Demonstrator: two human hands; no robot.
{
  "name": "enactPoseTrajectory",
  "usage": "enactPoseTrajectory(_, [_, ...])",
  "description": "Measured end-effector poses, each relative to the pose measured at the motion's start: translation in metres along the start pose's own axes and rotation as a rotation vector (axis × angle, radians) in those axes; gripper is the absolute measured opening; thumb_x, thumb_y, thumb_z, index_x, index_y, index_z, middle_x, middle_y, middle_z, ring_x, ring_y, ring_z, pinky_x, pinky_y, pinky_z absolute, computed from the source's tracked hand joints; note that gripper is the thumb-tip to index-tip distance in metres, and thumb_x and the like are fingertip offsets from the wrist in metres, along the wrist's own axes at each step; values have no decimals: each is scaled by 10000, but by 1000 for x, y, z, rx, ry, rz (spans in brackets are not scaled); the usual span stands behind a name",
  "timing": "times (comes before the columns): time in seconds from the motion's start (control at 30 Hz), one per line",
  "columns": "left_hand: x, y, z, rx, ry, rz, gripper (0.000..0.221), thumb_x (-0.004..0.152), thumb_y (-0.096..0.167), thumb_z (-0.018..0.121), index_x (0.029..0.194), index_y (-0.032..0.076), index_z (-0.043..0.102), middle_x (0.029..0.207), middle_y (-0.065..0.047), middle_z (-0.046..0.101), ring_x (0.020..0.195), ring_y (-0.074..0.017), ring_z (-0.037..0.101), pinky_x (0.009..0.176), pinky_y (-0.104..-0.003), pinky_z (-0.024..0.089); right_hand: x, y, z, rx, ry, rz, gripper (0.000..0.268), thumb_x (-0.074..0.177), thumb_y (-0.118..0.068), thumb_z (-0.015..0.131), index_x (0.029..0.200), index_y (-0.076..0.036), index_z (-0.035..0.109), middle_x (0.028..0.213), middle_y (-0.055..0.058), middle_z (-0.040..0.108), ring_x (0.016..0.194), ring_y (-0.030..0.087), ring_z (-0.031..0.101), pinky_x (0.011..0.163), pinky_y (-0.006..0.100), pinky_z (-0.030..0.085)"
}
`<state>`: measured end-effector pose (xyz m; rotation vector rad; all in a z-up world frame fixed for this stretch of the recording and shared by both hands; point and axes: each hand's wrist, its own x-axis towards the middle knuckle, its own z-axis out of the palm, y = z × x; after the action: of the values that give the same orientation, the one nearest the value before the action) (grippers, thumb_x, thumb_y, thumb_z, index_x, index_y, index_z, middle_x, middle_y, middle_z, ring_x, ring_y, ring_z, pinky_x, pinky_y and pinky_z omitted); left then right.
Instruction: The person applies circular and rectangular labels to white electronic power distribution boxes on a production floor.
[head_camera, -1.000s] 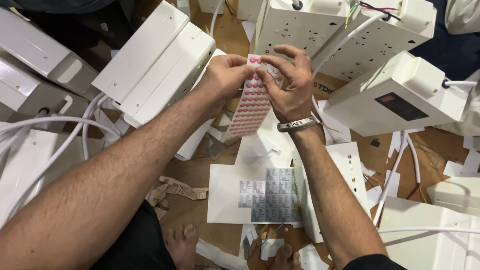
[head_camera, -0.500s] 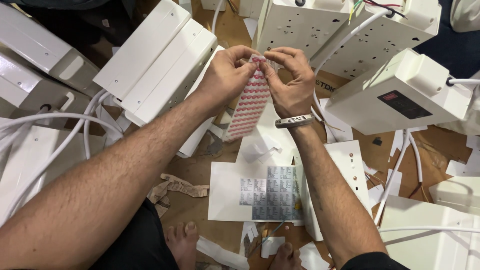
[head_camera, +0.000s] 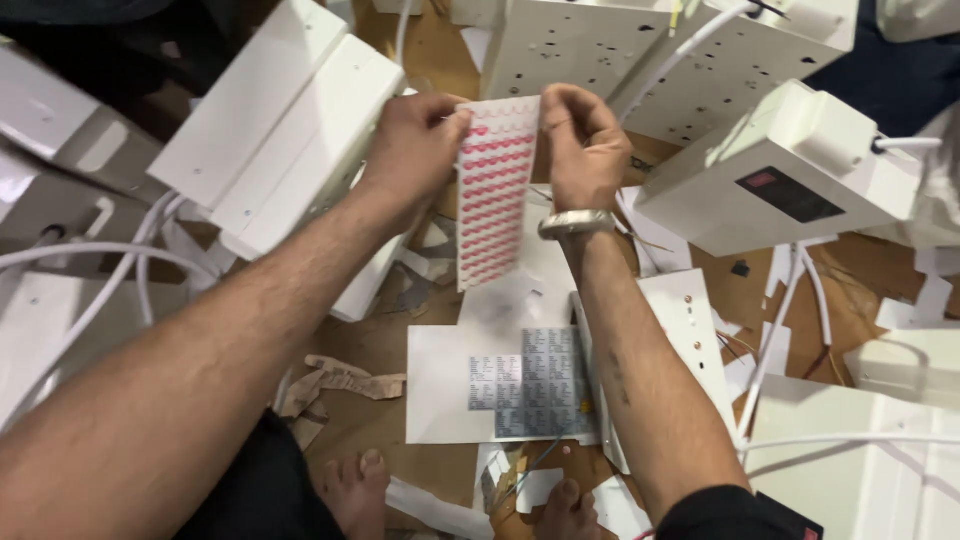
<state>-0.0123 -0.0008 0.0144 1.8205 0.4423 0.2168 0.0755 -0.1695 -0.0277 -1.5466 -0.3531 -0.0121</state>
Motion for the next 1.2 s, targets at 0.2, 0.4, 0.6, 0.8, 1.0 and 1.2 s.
enactPoseTrajectory(0.2, [-5, 9, -5, -33, -37, -88, 289, 982, 175, 624, 1171, -16, 731, 1009, -97, 786, 897, -166, 739, 799, -323, 616, 67, 132, -93, 730, 482, 504, 100, 974, -184, 751, 997, -93, 717, 826, -4, 690, 658, 99, 637, 553, 237, 511])
enactPoseTrajectory(0.4, [-5, 18, 0, -107, -77, -272, 279, 990, 201, 608, 1132, -14, 717, 981, -79, 759, 844, -133, 720, 749, -315, 629, 100, 194, -122, 940, 632, 645, 144, 1001, -175, 707, 1071, -52, 732, 810, 25, 633, 652, 117, 579, 561, 228, 558])
enactPoseTrajectory(0.6, [-4, 21, 7, -69, -114, -371, 302, 1007, 236, 575, 1162, 14, 709, 1026, -77, 758, 919, -140, 727, 821, -322, 638, 131, 236, -135, 1101, 741, 701, 219, 994, -249, 662, 995, -31, 681, 831, 54, 665, 670, 132, 604, 560, 217, 545])
enactPoseTrajectory(0.8, [2, 22, 11, -53, -131, -393, 295, 1010, 215, 551, 1181, 18, 690, 1050, -76, 762, 955, -136, 743, 843, -330, 646, 133, 257, -136, 1186, 749, 724, 196, 981, -217, 706, 1004, -25, 671, 848, 55, 650, 691, 148, 612, 562, 217, 564])
enactPoseTrajectory(1.0, [7, 14, 13, -109, -124, -407, 279, 1002, 203, 583, 1150, 8, 718, 1002, -73, 770, 898, -133, 737, 801, -326, 647, 140, 270, -138, 1098, 806, 717, 211, 981, -230, 702, 1002, -21, 677, 853, 69, 674, 666, 147, 612, 528, 205, 547])
enactPoseTrajectory(1.2, [4, 9, 10, -167, -155, -326, 277, 1008, 192, 579, 1139, -18, 705, 1007, -91, 769, 903, -135, 747, 811, -320, 660, 142, 265, -136, 1067, 826, 743, 219, 985, -246, 719, 954, -45, 638, 777, 43, 625, 600, 134, 590, 497, 215, 520])
